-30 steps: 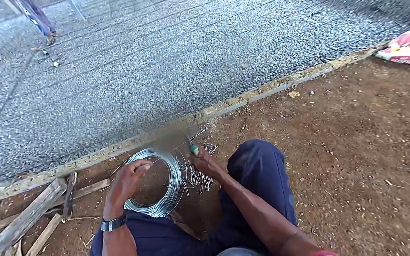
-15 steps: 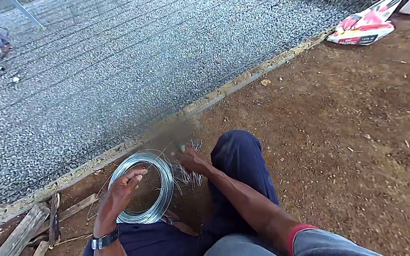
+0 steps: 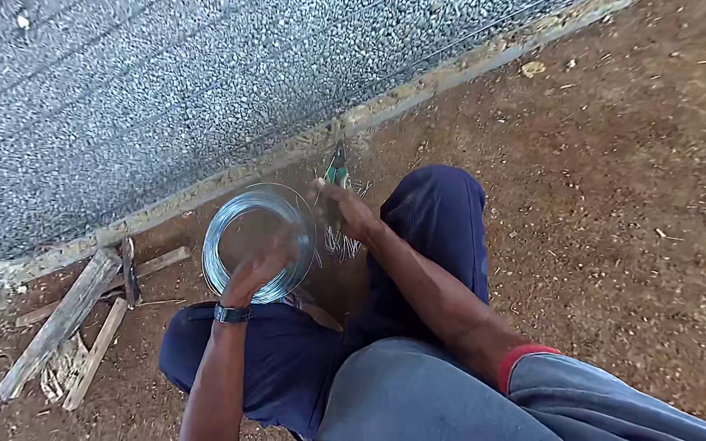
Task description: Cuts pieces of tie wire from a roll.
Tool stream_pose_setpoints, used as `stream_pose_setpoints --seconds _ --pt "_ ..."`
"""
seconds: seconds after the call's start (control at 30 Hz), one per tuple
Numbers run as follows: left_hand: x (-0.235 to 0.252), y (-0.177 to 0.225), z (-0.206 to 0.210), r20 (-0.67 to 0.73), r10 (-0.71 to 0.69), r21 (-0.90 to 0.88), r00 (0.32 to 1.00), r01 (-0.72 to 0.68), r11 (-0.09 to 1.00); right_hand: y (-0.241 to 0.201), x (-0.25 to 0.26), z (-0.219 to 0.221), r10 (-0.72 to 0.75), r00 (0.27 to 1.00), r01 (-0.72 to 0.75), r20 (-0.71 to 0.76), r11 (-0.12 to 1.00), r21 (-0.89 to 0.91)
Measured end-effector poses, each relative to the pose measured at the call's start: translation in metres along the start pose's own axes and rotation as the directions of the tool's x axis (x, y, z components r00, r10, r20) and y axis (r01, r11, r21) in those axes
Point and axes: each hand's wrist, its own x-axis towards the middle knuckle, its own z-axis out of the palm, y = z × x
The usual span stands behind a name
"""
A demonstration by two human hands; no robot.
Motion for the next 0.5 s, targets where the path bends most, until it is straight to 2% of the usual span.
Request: stream_pose_setpoints --seconds 0.07,0.2,0.5 --pt "0.000 -0.002 0.000 0.022 -0.007 -0.014 1.000 0.007 1.000 0.001 0.006 -0.002 -0.014 1.000 0.015 -0.013 0.998 0.053" --pt "0.000 0.003 -0.001 0.055 -0.017 -0.059 0.998 0.021 0.998 0.000 0.006 0.000 -0.017 1.000 0.017 -0.024 0.999 0.040" --pt "0.004 0.013 0.001 -0.019 0.086 -0.034 0.996 -0.087 0.996 -0.003 0.010 0.001 -0.062 0.998 0.063 -0.020 0.997 0.040"
